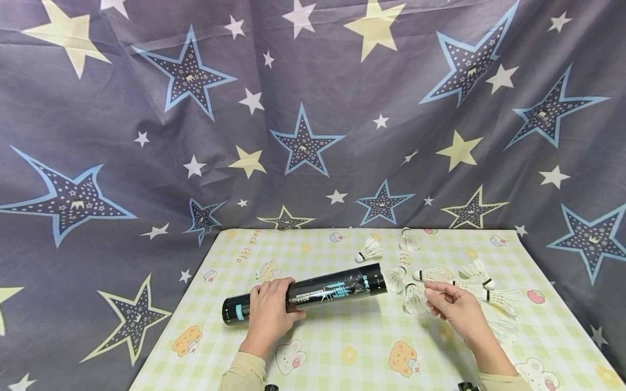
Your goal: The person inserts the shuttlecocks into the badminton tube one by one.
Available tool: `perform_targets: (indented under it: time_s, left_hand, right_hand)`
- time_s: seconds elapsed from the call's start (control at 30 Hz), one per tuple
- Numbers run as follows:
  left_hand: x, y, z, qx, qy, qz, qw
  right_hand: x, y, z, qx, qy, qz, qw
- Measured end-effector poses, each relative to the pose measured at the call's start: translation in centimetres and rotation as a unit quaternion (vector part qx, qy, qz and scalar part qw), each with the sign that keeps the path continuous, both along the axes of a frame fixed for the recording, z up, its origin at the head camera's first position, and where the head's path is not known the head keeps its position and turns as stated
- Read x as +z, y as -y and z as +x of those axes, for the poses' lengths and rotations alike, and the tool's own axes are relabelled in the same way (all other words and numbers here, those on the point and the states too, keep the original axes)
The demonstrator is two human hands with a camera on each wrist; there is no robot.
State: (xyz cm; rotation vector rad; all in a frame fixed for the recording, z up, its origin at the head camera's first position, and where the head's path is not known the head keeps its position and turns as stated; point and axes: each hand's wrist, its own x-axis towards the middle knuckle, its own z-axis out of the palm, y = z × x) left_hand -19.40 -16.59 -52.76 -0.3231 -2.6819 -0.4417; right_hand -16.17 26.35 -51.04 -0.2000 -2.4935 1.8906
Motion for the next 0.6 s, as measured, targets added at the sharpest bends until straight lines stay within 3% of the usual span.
perform_targets:
  time_s: [0.6]
  left_hand:
    - [0.0,-0.11,0.02,-0.001,0.014,0.006,0.9999]
  right_hand:
    - [-0.51,0.59,0.18,0.015,0.03,0.01,0.9994]
